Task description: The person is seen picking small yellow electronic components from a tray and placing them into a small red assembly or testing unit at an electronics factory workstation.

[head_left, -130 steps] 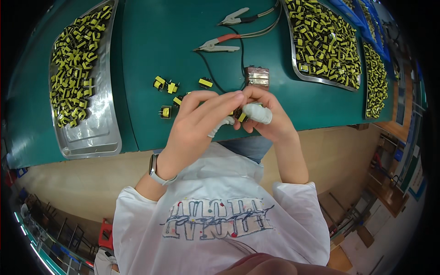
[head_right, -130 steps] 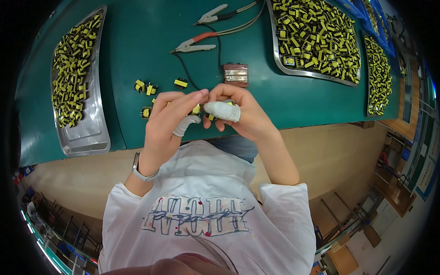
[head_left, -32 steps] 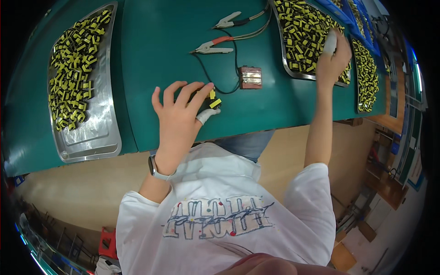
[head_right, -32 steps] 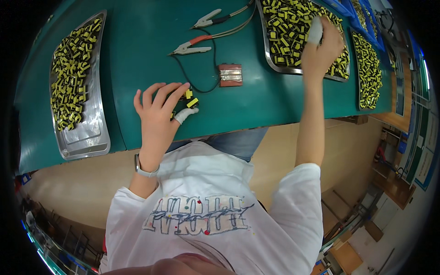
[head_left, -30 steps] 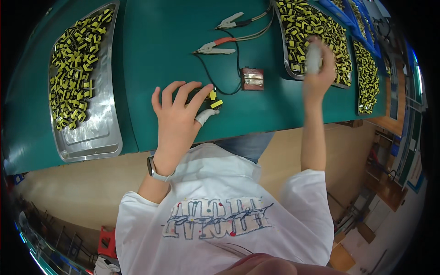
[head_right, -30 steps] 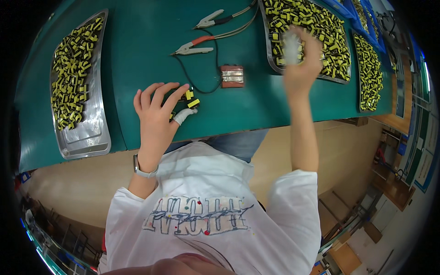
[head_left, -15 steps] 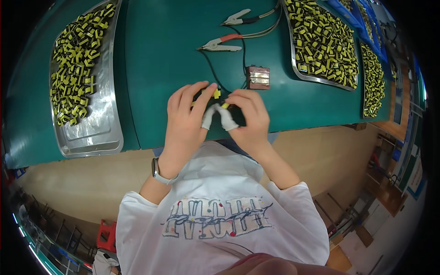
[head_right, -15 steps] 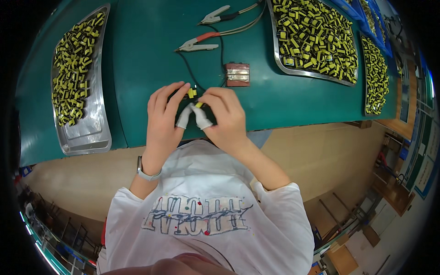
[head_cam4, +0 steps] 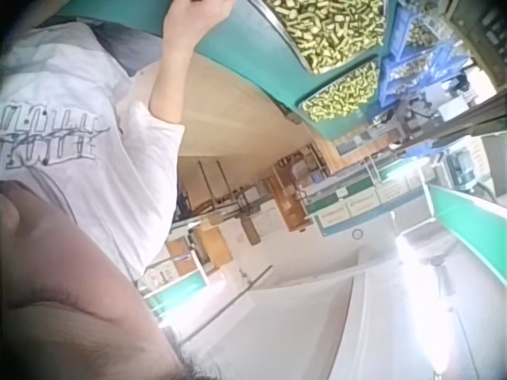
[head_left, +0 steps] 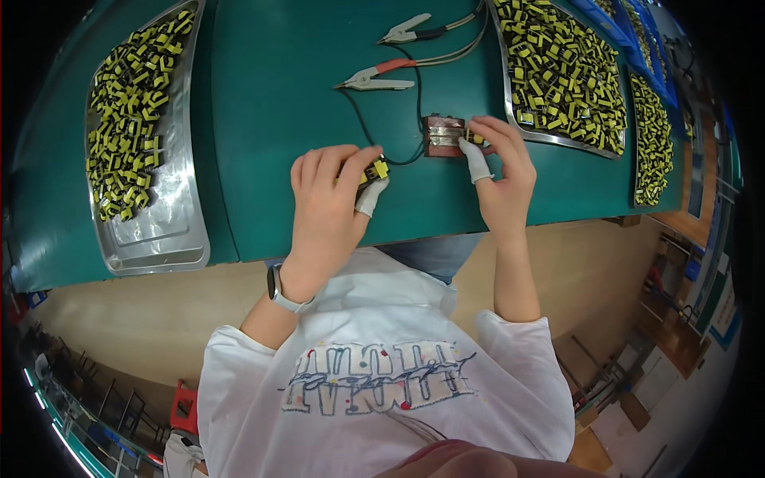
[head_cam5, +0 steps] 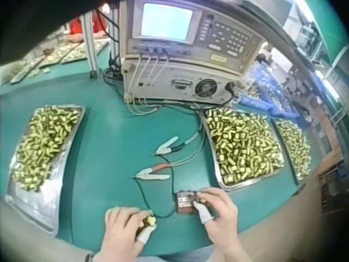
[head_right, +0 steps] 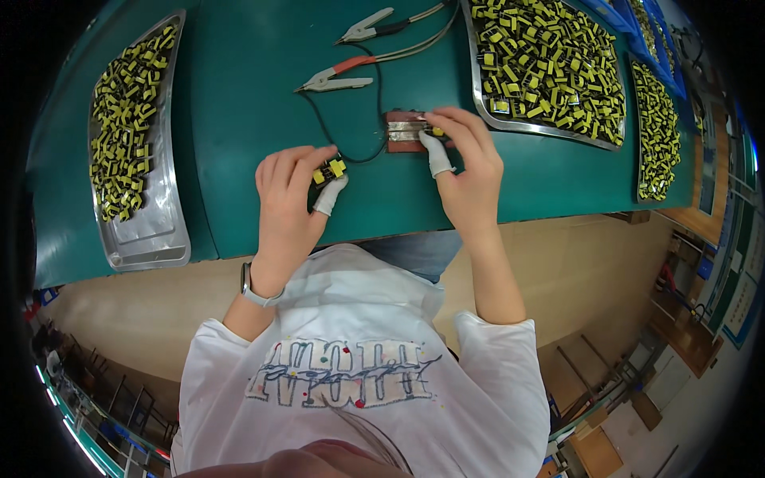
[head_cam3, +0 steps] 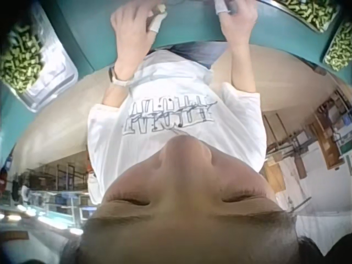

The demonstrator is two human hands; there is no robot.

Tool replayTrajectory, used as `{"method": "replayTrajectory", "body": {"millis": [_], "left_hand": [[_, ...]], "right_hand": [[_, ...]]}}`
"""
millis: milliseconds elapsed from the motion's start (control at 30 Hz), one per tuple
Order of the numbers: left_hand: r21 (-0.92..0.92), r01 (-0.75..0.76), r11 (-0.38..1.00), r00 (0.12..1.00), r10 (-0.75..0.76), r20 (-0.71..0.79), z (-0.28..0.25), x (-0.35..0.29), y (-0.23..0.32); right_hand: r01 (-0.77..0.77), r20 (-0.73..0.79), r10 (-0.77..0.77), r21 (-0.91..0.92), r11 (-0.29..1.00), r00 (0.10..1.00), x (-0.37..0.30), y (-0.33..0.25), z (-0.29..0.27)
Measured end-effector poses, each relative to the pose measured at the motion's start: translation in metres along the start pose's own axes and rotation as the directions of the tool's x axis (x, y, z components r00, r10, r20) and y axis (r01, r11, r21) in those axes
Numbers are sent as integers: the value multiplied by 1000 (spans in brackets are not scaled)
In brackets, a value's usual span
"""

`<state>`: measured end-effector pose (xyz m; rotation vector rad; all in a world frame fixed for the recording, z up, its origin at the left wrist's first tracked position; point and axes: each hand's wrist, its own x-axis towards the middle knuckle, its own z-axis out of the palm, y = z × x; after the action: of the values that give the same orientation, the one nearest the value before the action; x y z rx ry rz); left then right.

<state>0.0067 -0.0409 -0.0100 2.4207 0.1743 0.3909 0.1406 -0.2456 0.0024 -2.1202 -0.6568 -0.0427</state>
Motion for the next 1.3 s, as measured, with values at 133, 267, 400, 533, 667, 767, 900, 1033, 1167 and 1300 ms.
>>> {"method": "replayTrajectory", "body": {"millis": [133,267,400,533,667,767,900,1033,1167,1300], "left_hand": [[93,-13,996,999,17,-37,-3,2,8],[141,-27,990,999,30,-20,-2,3,8],[157,-59,986,998,63,-24,-1,7,8],[48,-107,993,992,110,-65,-1,10,12],[30,-138,990,988,139,-73,1,9,20],[19,-146,989,988,147,-51,-1,9,20],[5,-101,995,994,102,-36,-8,6,19],[115,-45,992,999,47,-11,-12,0,7],[105,-35,994,999,37,-21,-7,-4,-1],[100,-38,994,998,42,-36,-5,-4,-3]], "right_hand": [[37,33,-36,-40,998,999,-2,1,0],[64,55,-59,-90,994,997,-2,-1,0],[40,25,-39,-57,998,999,-2,-8,1],[-222,115,190,461,859,975,-14,-16,2],[-436,437,173,622,650,883,-24,-29,17],[-455,453,190,600,658,871,-25,-34,20],[-317,188,262,395,862,947,-19,-24,14],[-354,3,361,207,912,932,1,-4,12],[-359,-1,361,99,928,933,12,6,11],[-389,3,390,72,919,921,17,-1,11]]}}
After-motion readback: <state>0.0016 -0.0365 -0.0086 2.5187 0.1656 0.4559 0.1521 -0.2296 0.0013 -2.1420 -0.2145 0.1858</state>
